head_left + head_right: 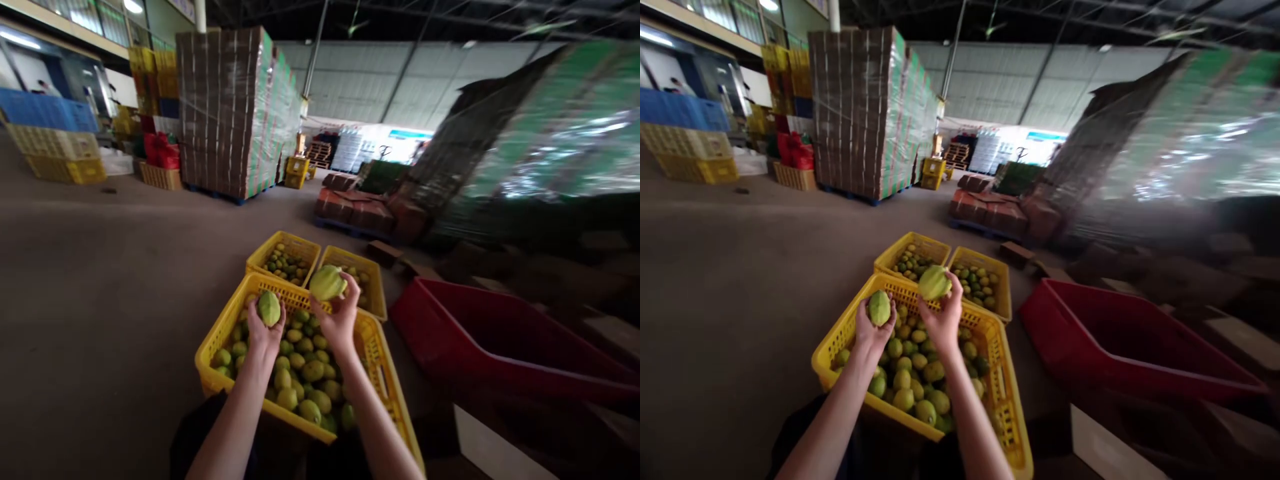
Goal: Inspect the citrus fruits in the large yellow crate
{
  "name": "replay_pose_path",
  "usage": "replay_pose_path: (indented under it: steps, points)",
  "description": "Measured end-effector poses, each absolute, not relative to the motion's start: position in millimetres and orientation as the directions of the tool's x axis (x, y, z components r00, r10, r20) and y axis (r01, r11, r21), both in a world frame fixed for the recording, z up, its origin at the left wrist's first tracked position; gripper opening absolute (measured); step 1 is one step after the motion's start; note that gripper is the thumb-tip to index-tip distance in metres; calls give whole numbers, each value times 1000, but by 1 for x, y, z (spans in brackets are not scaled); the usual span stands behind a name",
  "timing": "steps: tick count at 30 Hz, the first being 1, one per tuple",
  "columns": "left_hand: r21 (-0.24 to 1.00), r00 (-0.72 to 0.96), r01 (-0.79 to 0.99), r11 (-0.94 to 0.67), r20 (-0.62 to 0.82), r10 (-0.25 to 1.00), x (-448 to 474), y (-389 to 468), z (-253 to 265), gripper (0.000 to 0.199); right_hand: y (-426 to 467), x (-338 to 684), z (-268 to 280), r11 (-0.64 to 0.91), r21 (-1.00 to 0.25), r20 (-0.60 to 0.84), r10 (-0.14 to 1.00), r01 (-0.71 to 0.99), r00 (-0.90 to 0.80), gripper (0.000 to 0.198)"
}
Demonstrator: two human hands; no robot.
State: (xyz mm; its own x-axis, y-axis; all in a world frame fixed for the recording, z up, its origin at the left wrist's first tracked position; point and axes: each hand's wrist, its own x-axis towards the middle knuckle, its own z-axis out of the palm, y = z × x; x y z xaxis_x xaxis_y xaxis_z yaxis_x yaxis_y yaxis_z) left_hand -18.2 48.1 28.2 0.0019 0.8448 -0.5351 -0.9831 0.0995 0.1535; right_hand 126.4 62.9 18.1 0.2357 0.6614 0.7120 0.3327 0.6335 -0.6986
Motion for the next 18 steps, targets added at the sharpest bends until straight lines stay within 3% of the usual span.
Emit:
replay_pose_path:
  steps: [3,7,10,12,14,18]
  points:
    - [184,4,-978,102,-470,883,7,37,26,19,24,106,17,584,-812,554,766,7,325,78]
    - [238,-72,-971,31,-410,909,28,30,26,20,1,105,6,456,-867,391,872,-199,294,90]
    - [309,-125,-951,-10,-355,927,37,27,25,17,-4,112,0,325,-876,242,935,-356,258,74]
    - [414,-170,-909,-47,-263,950,42,24,24,17,-5,114,-2,330,-867,197,916,-373,350,53]
    - [550,-239,-826,-123,-144,960,47,21,22,22,-5,115,-3,398,-872,224,842,-285,491,38]
    - [774,-306,-579,-256,84,948,51,18,18,40,-3,116,-4,527,-837,339,714,-151,612,31]
